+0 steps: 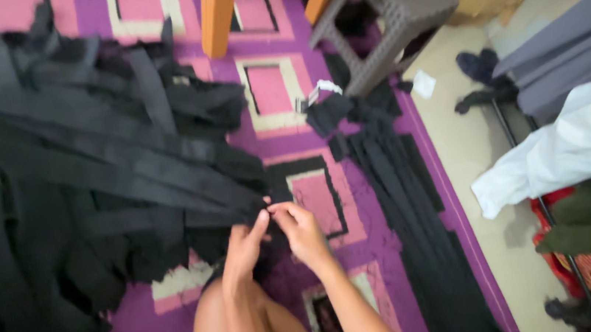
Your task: The person sits on a patterned rug and uses scissors to cut a long strip of black fabric into smaller, uniform pieces. They repeatedly pick up the fabric, cut a section, and place the cut piece onto a growing pile on the floor.
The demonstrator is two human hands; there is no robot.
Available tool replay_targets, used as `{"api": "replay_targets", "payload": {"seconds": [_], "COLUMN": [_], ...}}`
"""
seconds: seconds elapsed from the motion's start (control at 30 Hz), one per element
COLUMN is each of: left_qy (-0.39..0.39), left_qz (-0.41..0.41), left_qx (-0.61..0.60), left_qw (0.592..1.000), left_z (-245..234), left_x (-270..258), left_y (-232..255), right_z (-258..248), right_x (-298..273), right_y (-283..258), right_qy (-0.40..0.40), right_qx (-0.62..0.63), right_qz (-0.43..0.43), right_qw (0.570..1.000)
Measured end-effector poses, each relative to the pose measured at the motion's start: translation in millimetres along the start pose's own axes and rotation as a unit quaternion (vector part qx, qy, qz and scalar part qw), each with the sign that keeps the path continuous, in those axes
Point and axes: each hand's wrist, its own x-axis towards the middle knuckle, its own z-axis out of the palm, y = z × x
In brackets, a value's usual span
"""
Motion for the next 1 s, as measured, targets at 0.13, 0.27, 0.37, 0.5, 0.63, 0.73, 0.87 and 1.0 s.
{"api": "replay_targets", "payload": {"seconds": [0.13, 0.27, 0.37, 0.5, 0.63, 0.73, 0.87, 1.0], "left_qy": [-0.01, 0.042, 0.077, 0.124, 0.116, 0.114, 0.072, 0.11], "left_qz": [-0.057, -0.069, -0.076, -0.134, -0.047, -0.034, -0.017, 0.016], "left_qx": [-0.068, -0.006, -0.003, -0.059, -0.058, 0.015, -0.034, -0.096], "left_qw": [0.996, 0.997, 0.994, 0.981, 0.99, 0.993, 0.997, 0.989], "left_z": [-5, -16, -21, -17, -18, -17, -3, 0], "left_x": [7, 13, 12, 10, 0, -14, -30, -33], "left_y": [-9, -36, -50, -49, -42, -27, 3, 6], "right_z": [3, 6, 5, 2, -17, -15, 0, 7], "right_x": [10, 9, 6, 0, -3, -12, -20, -24], "right_y": [-6, -12, -10, -5, -13, -25, -19, -2], "right_qy": [0.06, 0.062, 0.045, 0.11, 0.06, 0.034, 0.057, 0.113], "right_qx": [-0.09, -0.101, -0.091, -0.092, 0.044, 0.127, 0.029, 0.052], "right_qz": [-0.046, -0.01, 0.034, -0.023, 0.036, 0.111, 0.051, 0.057], "right_qw": [0.993, 0.993, 0.994, 0.989, 0.997, 0.985, 0.997, 0.991]}}
